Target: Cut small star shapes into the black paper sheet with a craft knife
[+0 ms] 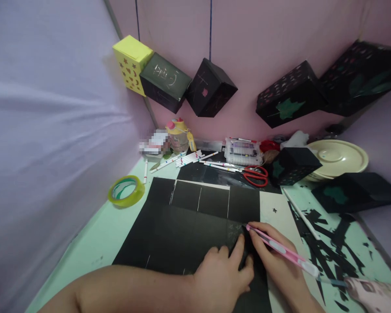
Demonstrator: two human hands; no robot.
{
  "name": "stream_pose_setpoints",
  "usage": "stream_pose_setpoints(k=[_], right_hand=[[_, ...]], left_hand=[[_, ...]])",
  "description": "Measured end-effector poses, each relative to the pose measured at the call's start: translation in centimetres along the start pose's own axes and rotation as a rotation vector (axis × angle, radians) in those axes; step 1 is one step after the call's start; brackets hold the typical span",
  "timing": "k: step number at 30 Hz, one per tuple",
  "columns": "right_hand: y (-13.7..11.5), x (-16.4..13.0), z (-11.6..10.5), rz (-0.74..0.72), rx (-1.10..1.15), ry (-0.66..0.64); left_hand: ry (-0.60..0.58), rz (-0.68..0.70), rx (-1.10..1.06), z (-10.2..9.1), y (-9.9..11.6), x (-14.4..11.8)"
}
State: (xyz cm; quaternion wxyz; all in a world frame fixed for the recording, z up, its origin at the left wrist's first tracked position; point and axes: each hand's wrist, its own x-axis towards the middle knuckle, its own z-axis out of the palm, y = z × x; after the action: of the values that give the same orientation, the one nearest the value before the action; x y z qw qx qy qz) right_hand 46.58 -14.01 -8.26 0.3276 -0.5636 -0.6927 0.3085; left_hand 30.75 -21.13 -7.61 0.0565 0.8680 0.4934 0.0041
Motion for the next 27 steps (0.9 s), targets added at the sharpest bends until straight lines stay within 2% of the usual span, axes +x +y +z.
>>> stream_pose_setpoints(k=[6, 14, 20, 27], right_hand=[[-0.1, -0.1, 0.0, -0.008, 0.003, 0.015], [-0.1, 0.0, 0.0, -0.014, 0.022, 0.039], [-0.2, 0.0, -0.1, -0.025, 0.020, 0.039], [-0.4, -0.2, 0.0, -0.012, 0.039, 0.043]], left_hand=[[-0.103, 0.006, 0.004, -0.9, 0.0, -0.1], [-0.178, 0.009, 0.020, -1.9, 0.0, -0.3], [-0.169, 0.017, 0.010, -1.5, -0.2, -0.5], [-0.096, 0.026, 0.024, -1.0, -0.6, -0.4]])
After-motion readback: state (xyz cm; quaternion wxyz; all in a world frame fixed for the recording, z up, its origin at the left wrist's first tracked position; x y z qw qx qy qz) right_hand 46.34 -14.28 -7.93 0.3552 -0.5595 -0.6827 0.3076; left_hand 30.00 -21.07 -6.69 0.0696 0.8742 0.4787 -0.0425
